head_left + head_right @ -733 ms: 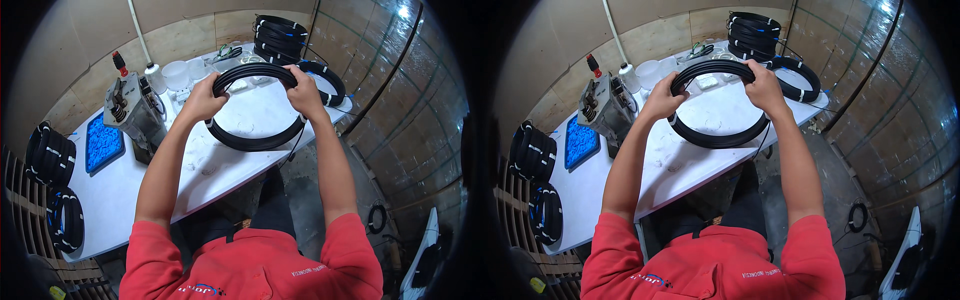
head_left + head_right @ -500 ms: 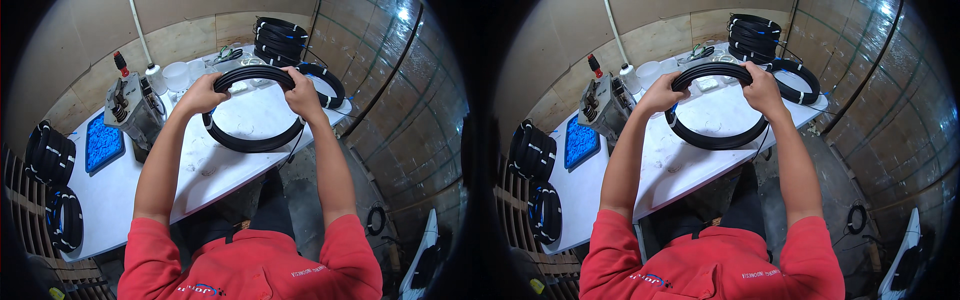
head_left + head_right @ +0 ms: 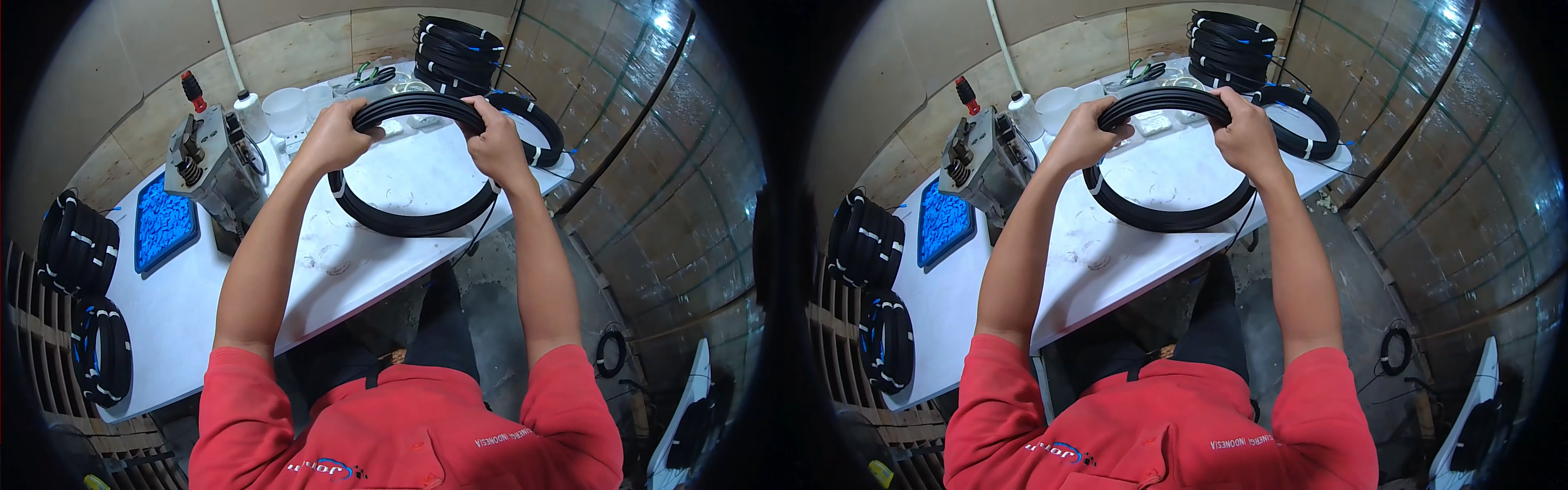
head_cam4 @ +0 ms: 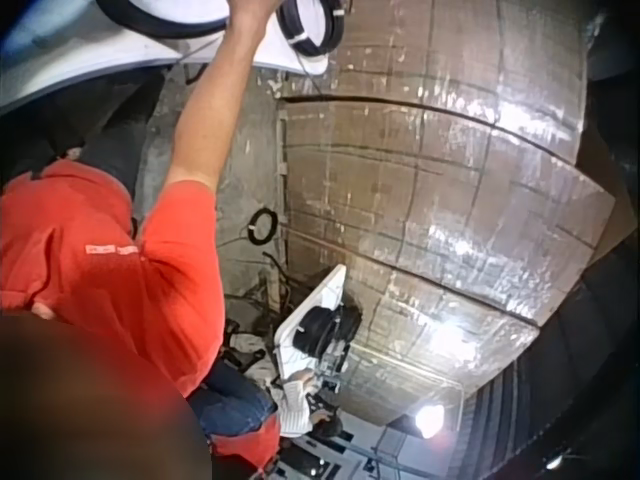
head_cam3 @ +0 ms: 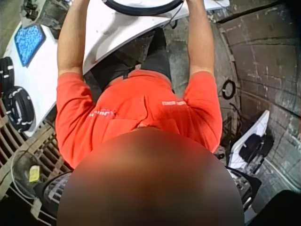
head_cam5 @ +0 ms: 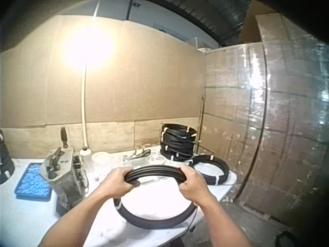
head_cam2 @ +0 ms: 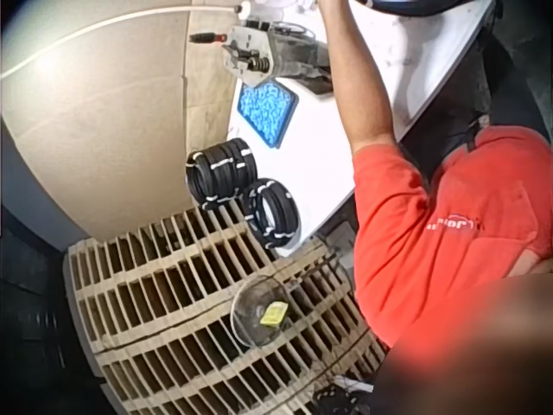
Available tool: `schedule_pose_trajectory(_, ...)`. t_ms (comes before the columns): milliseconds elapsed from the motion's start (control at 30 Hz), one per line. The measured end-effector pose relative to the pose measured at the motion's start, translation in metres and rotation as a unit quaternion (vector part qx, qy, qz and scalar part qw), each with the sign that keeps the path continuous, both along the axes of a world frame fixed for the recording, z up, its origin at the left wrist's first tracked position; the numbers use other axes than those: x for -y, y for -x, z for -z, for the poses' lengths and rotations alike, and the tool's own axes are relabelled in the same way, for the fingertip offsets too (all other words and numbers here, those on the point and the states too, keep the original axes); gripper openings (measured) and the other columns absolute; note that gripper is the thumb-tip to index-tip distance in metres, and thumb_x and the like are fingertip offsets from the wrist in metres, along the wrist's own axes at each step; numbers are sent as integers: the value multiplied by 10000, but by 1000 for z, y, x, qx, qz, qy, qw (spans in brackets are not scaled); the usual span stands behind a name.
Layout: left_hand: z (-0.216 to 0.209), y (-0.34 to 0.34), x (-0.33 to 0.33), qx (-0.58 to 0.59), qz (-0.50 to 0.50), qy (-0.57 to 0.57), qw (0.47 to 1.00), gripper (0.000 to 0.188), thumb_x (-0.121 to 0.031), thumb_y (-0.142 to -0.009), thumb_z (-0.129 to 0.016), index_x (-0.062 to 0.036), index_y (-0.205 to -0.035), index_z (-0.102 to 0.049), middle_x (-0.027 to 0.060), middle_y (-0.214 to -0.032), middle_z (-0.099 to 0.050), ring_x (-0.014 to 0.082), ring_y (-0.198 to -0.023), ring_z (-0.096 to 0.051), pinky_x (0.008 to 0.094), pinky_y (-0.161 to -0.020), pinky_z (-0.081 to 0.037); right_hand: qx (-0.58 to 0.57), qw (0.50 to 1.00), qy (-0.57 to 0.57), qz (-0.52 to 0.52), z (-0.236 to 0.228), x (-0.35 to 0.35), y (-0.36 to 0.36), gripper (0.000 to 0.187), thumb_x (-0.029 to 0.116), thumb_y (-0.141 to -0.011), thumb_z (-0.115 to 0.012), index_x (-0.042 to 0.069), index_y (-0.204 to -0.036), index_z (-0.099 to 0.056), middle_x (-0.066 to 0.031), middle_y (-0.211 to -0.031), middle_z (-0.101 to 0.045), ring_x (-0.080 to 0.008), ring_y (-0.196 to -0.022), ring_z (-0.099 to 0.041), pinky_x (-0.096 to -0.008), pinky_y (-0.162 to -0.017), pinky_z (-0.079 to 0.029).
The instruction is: The recorder is securing a coiled black cable by applying pieces of white tape around the coil.
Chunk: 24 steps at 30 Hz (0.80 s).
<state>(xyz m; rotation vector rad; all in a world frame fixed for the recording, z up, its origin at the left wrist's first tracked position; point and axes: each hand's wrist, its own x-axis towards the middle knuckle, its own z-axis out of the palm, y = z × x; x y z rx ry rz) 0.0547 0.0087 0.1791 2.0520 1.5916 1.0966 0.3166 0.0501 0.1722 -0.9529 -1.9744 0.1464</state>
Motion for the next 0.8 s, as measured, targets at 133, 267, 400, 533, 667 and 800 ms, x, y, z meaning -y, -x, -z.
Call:
schedule_pose_trajectory(133,-11,-6,3,-49,-18,4,999,264,-171,-800,-792,-2,-946,-652,89,-734,-661,173,-675,-607,353,-637,-474,2,1000,-10,-3,1,0,1,264,-11,-878,-662,18,-1135,-609,-191,-920,-707,-276,-798,-691,-334,-722,-514)
schedule_pose_trajectory(267,-17,-21,3,-34,-3,-96,995,279,-205,-812,-792,-3,-956,-663,128,-760,-678,231,-684,-636,373,-660,-488,13,1000,11,-1,-2,2,4,262,40,-860,-653,64,-1118,-617,-195,-1001,-698,-411,-912,-670,-446,-766,-519)
schedule_pose_trajectory(400,-24,-30,4,-103,-13,-84,991,293,-234,-827,-784,-3,-973,-679,186,-795,-697,314,-710,-663,401,-670,-499,11,1000,20,-9,-3,6,4,275,33,-853,-650,61,-1123,-610,-199,-1009,-691,-415,-918,-666,-451,-763,-517)
schedule_pose_trajectory(533,-25,-31,6,-124,-30,-93,987,282,-242,-846,-768,-3,-971,-686,205,-800,-700,359,-718,-667,429,-665,-502,18,1000,22,-9,-8,8,5,261,41,-842,-657,37,-1101,-618,-211,-1003,-682,-421,-918,-659,-459,-770,-515)
schedule_pose_trajectory(667,-20,-30,-1,-142,-33,-107,984,272,-243,-859,-754,2,-959,-687,211,-805,-699,371,-716,-663,436,-664,-502,79,981,-171,43,-10,4,6,272,82,-825,-685,8,-1079,-626,-223,-987,-678,-420,-910,-658,-473,-787,-517)
schedule_pose_trajectory(800,-19,-26,-3,-141,-22,-112,983,294,-259,-853,-763,5,-958,-690,218,-798,-695,377,-704,-652,442,-660,-497,107,989,-37,92,-19,13,17,247,141,-812,-709,-3,-996,-626,-236,-944,-683,-423,-896,-663,-499,-793,-522)
